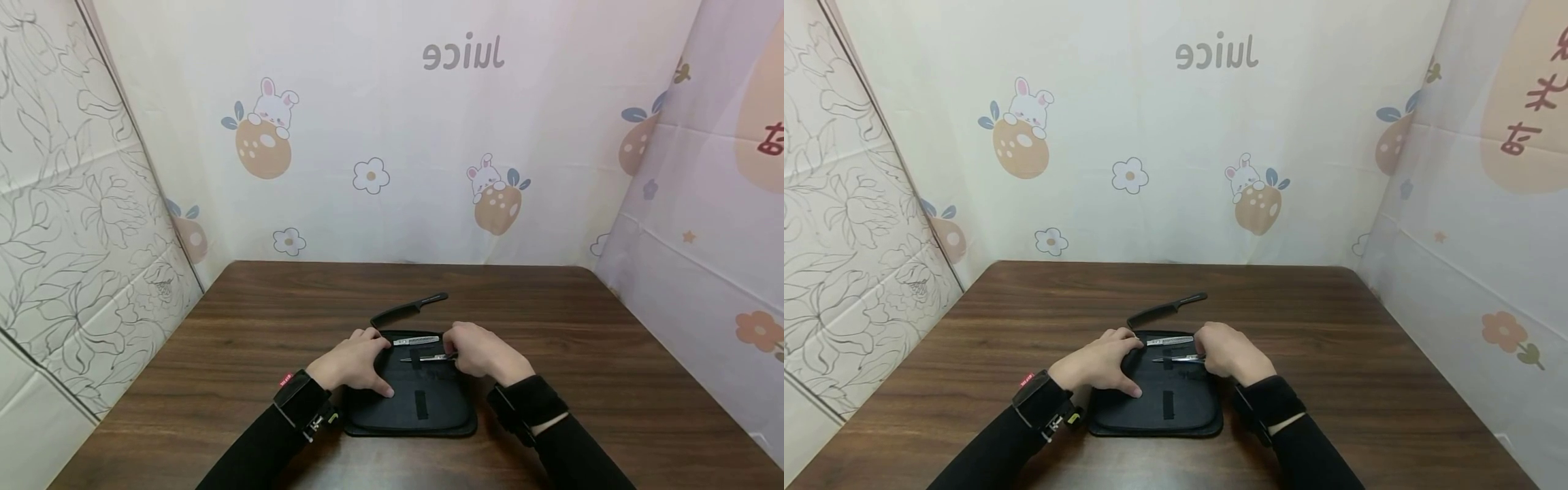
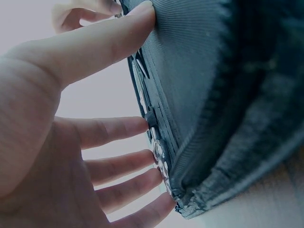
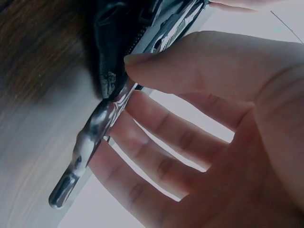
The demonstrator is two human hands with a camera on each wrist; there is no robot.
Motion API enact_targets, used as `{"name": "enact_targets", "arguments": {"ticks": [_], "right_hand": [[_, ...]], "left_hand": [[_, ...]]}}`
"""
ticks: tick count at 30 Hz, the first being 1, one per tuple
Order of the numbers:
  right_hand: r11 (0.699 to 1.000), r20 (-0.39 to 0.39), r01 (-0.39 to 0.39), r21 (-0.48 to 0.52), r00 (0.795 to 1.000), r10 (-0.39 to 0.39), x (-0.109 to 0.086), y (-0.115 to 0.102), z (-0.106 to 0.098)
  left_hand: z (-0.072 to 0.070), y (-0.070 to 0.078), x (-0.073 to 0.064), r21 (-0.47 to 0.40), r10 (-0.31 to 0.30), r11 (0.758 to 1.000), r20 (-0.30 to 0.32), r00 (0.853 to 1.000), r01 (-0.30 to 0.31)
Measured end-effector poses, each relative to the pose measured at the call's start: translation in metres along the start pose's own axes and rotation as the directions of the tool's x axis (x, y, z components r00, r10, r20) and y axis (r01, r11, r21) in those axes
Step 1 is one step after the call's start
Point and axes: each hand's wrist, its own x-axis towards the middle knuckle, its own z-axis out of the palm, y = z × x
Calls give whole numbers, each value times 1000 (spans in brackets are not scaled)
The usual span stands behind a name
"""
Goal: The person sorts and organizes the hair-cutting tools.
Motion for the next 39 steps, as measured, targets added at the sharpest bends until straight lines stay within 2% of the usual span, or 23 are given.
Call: {"name": "enact_targets", "arguments": {"ticks": [10, 18, 39], "right_hand": [[1000, -34, 13, -3, 999, -13, 2, -3, 5], [998, -71, 57, 12, 996, -56, 5, -6, 10], [996, -96, 80, -25, 992, -82, 9, -12, 19]], "left_hand": [[0, 0, 0, 0, -3, 1000, -1, 1000, 3], [0, 0, 0, 2, -2, 1000, -2, 1000, 2], [-2, 0, -1, -17, 6, 1000, -1, 1000, -6]]}}
